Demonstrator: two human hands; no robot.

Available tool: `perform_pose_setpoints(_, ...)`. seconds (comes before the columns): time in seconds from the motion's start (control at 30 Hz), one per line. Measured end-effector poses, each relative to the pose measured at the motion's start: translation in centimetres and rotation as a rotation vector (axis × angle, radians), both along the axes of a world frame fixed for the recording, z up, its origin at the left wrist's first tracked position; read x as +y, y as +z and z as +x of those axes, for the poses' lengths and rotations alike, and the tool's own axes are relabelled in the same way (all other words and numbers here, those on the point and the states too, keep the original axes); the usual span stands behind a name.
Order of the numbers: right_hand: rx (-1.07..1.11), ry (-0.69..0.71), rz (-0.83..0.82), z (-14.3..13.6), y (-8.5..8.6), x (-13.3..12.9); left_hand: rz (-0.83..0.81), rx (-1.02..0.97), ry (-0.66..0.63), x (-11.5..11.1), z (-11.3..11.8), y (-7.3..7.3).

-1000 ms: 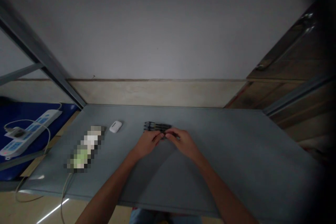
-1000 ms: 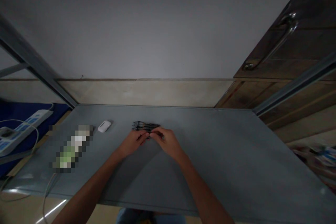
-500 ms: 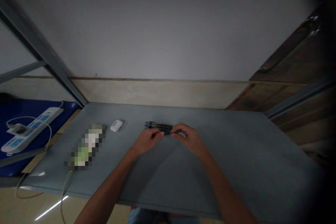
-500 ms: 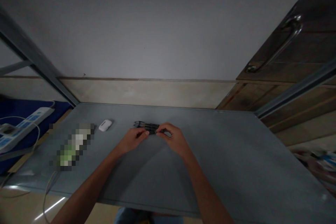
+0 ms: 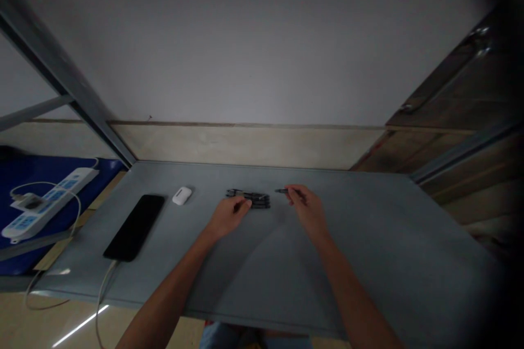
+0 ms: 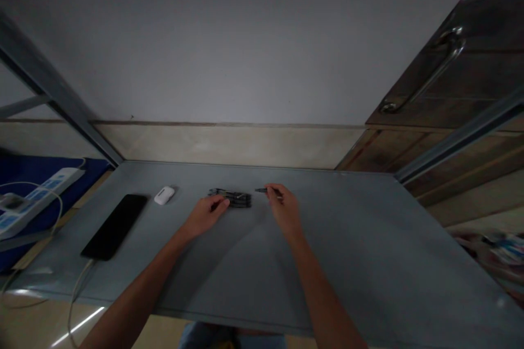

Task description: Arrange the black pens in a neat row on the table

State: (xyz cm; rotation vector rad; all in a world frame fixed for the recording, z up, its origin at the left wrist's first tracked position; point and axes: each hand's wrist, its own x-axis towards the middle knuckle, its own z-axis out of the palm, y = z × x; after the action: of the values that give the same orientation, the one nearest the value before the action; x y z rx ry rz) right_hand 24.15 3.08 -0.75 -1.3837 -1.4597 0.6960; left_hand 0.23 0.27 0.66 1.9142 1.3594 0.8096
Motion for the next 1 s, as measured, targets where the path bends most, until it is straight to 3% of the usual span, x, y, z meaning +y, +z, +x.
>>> perform_pose_setpoints(0.17, -0.378, -0.101, 0.036, 0.3, -1.2, 0.3, -0.006, -0.06, 0.053, 0.1, 0.0, -0.3)
perform_pose_setpoints(0.3, -0.464, -0.032, 0.04, 0.2, -1.8, 0.2, 0.011, -0.045, 0.078, 0.0, 0.0, -0.1)
perform_pose_setpoints(0.4, -0.454, 0.058, 0.05, -0.1, -1.9, 0.1, 0.064, 0.005, 0.054, -0.3, 0.2, 0.2)
perform_pose_setpoints(0.57, -0.37, 0.041, 0.151, -1.0, -0.6, -0.6, 0.123, 0.158, 0.001, -0.9, 0.6, 0.4)
perform_pose_setpoints(0.73, -0.124, 0.189, -0.125, -2.3, 0.9, -1.9, 0.21, 0.269, -0.047, -1.3, 0.8, 0.2)
perform_pose_setpoints(0.87, -0.189, 0.304, -0.13, -3.0, 1.5, -2.5, 0.222, 0.3, -0.047, -1.3, 0.8, 0.1)
perform_pose_setpoints(1.0, -0.124, 0.295, -0.128, -2.9, 1.7, -2.3, 0.202, 0.252, 0.037, -1.1, 0.6, 0.4)
